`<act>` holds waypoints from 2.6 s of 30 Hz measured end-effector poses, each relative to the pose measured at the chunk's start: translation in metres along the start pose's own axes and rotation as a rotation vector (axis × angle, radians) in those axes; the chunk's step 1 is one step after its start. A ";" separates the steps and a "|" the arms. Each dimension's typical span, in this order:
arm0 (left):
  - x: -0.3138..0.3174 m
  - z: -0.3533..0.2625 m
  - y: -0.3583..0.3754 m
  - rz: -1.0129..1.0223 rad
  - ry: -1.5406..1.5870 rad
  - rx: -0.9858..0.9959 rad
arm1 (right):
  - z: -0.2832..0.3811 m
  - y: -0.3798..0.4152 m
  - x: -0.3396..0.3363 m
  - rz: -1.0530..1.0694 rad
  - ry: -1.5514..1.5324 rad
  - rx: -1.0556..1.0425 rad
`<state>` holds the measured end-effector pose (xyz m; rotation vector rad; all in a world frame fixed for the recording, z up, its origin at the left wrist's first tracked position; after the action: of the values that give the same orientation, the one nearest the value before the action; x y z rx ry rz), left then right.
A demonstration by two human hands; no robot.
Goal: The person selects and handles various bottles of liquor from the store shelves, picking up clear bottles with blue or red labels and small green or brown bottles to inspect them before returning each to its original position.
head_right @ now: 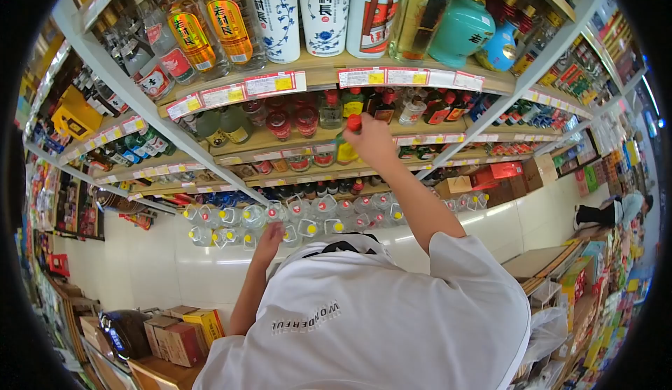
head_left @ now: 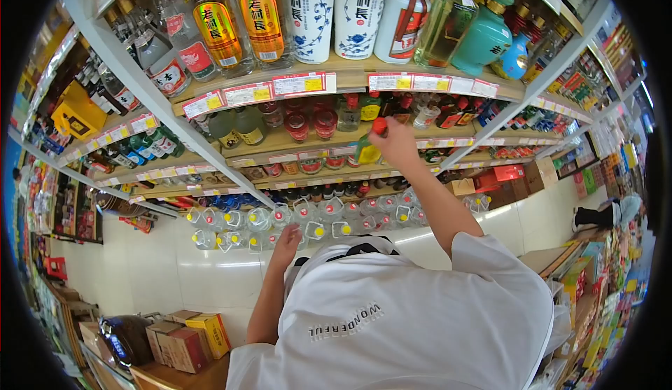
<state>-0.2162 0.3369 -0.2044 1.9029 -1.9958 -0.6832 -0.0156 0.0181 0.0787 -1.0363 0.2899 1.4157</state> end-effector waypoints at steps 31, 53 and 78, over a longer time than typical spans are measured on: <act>0.255 -0.128 0.048 0.929 1.059 -0.554 | -0.324 0.059 -0.249 -0.868 0.371 0.159; 0.311 -0.123 0.075 0.562 1.084 -0.436 | -0.358 0.004 -0.249 -0.787 -0.313 0.138; 0.254 -0.189 0.109 0.395 1.202 -0.083 | -0.381 -0.002 -0.243 -0.818 -0.381 0.101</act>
<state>-0.2299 0.0613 -0.0145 1.2461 -1.3760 0.4230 0.0889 -0.4201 0.0413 -0.6565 -0.3166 0.8067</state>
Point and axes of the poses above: each hand's wrist, its own y-axis away from the middle knuckle, its own x-axis out of the palm, z = x × y, the point moved 6 cm from there along -y, towards the middle knuckle, and after that the axes turned 12 degrees about -x, right-handed, at the moved point
